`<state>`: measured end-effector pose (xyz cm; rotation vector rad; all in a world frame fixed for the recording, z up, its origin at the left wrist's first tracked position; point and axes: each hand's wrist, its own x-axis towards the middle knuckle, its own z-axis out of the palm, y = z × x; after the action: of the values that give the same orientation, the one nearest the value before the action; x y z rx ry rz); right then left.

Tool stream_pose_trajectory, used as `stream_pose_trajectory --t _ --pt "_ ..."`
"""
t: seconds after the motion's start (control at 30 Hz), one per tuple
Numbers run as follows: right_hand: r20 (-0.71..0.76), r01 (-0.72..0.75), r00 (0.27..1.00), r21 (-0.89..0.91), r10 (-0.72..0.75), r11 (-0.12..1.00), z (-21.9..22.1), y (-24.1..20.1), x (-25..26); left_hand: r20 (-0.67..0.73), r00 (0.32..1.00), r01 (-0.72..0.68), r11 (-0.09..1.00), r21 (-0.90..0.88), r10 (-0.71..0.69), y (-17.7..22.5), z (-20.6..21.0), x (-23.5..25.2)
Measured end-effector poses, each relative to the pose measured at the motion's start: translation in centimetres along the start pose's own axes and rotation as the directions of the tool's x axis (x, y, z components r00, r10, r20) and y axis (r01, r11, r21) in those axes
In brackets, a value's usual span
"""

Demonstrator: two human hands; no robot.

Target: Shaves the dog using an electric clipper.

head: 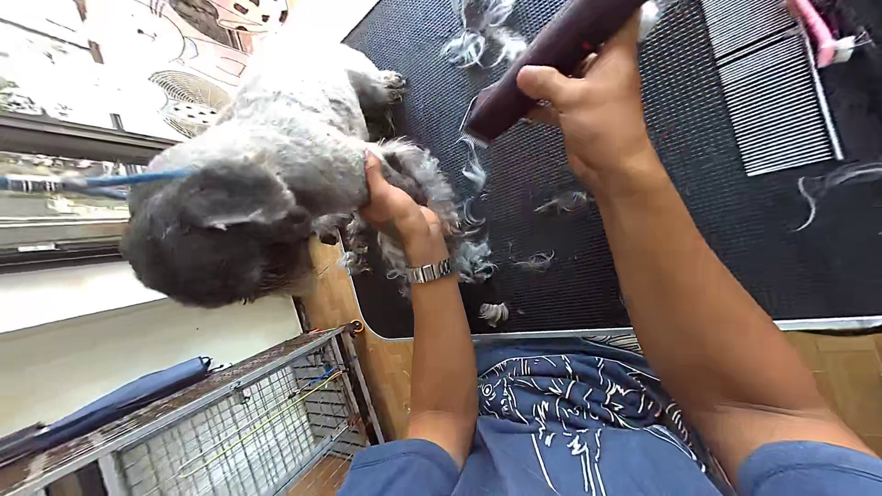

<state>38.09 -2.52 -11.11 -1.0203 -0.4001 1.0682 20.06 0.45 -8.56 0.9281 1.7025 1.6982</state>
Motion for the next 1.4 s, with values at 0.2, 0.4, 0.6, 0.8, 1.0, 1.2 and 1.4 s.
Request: stream_pose_trajectory --t 0.2,0.4,0.6,0.8,1.0,1.2,1.4 --pt "0.100 -0.296 0.950 -0.019 0.296 0.955 4.7 3.6 4.4 0.195 0.976 0.142 0.958 -0.248 -0.094 3.7 -1.9 0.1" --pt "0.266 -0.412 0.891 0.137 0.367 0.901 9.3 7.0 4.5 0.312 0.945 0.158 0.972 -0.174 -0.097 7.4 -4.5 0.6" --pt "0.083 -0.223 0.975 0.349 0.207 0.910 11.3 7.8 7.0 0.282 0.952 0.133 0.991 -0.034 -0.118 9.9 -4.8 2.1" --pt "0.167 -0.216 0.970 0.265 0.176 0.940 13.1 9.9 4.8 0.281 0.952 0.112 0.993 0.041 -0.119 10.2 -4.8 3.4" --pt "0.364 -0.570 0.814 0.350 0.453 0.744 14.2 10.7 1.0 0.247 0.962 0.094 0.991 0.100 -0.116 10.5 -4.0 3.2" --pt "0.462 -0.657 0.750 0.434 0.474 0.616 14.2 9.1 1.3 0.213 0.973 0.065 0.988 0.138 -0.093 10.4 -3.8 3.1" --pt "0.543 -0.687 0.710 0.397 0.448 0.609 13.1 8.5 1.9 0.211 0.971 0.092 0.989 0.120 -0.116 10.9 -3.6 3.1"
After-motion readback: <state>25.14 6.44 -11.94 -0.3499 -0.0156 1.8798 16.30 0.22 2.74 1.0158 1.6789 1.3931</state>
